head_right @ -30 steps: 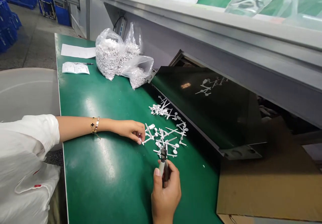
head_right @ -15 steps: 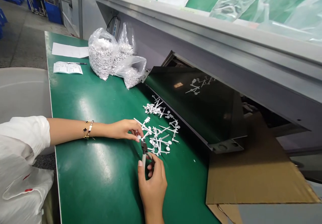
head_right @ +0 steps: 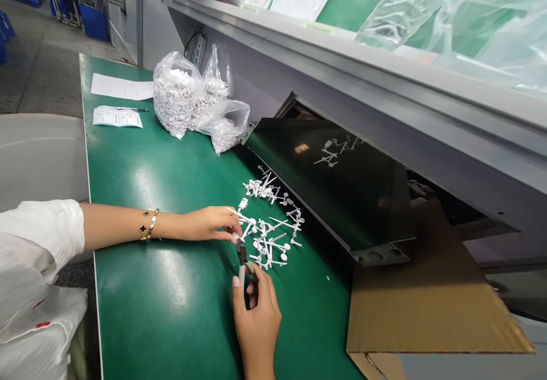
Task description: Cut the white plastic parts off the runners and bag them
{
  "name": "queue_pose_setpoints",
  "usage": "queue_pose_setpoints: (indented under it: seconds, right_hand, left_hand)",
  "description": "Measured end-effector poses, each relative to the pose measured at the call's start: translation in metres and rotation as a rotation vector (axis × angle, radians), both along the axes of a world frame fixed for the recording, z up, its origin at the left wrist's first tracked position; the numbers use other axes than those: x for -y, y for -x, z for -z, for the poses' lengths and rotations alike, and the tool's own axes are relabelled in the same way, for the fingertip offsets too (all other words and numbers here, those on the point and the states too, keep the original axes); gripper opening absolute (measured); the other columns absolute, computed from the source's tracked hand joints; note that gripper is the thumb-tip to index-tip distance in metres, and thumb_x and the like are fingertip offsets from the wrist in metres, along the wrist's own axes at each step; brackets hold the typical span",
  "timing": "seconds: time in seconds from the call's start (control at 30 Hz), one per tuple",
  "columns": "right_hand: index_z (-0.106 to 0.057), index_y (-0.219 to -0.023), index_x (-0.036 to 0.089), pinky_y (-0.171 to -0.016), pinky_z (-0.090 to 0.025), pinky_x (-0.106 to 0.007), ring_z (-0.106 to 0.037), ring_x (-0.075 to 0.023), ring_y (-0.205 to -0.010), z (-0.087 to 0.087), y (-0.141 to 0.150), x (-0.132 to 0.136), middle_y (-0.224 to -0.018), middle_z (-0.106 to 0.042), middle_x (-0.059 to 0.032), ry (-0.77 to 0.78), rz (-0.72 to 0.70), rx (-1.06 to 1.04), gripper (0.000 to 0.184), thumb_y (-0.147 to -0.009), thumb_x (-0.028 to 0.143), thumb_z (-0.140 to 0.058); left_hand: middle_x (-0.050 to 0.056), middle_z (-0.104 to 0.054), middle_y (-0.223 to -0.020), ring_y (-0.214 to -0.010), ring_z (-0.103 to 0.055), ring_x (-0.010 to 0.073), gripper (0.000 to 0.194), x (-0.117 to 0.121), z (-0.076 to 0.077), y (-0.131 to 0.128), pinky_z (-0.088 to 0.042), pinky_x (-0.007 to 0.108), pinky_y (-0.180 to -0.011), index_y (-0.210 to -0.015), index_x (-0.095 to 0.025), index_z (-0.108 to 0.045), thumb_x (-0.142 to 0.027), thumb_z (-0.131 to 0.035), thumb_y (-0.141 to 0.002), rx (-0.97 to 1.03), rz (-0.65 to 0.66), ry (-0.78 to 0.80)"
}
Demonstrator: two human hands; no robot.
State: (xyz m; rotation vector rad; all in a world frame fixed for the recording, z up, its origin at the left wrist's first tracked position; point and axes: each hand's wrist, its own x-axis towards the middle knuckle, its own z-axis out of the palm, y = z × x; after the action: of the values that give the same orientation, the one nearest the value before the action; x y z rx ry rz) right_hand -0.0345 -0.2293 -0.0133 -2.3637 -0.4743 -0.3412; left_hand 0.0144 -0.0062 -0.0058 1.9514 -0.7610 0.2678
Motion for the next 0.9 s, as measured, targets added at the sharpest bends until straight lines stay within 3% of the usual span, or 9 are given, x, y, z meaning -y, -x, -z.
queue_pose_setpoints:
  seconds: [0.53,0.9]
  right_hand:
    - [-0.067,-0.095,0.018,-0.051,-0.049,-0.028,-0.057,-0.0161,-0.056,0.002,-0.001,0.002,-0.081,-0.067,-0.0065,-0.029,-0.007,-0.044,0.044,-0.079,0.057,-0.055]
    - [-0.066,-0.098,0.018,-0.053,-0.049,-0.028,-0.056,-0.0164,-0.058,0.002,-0.004,0.003,-0.080,-0.065,-0.0062,-0.021,-0.022,-0.083,0.046,-0.079,0.058,-0.053]
  left_hand:
    - [0.005,-0.058,-0.094,-0.082,-0.055,0.0107,0.017,0.005,0.010,0.005,-0.044,0.020,-0.075,-0.095,-0.015,-0.063,-0.030,-0.058,-0.088,0.041,-0.063,-0.065]
    - [0.007,-0.058,-0.098,-0.084,-0.055,0.0127,0.026,0.002,0.012,0.003,-0.044,0.022,-0.074,-0.102,-0.016,-0.061,-0.037,-0.048,-0.092,0.187,-0.130,-0.150]
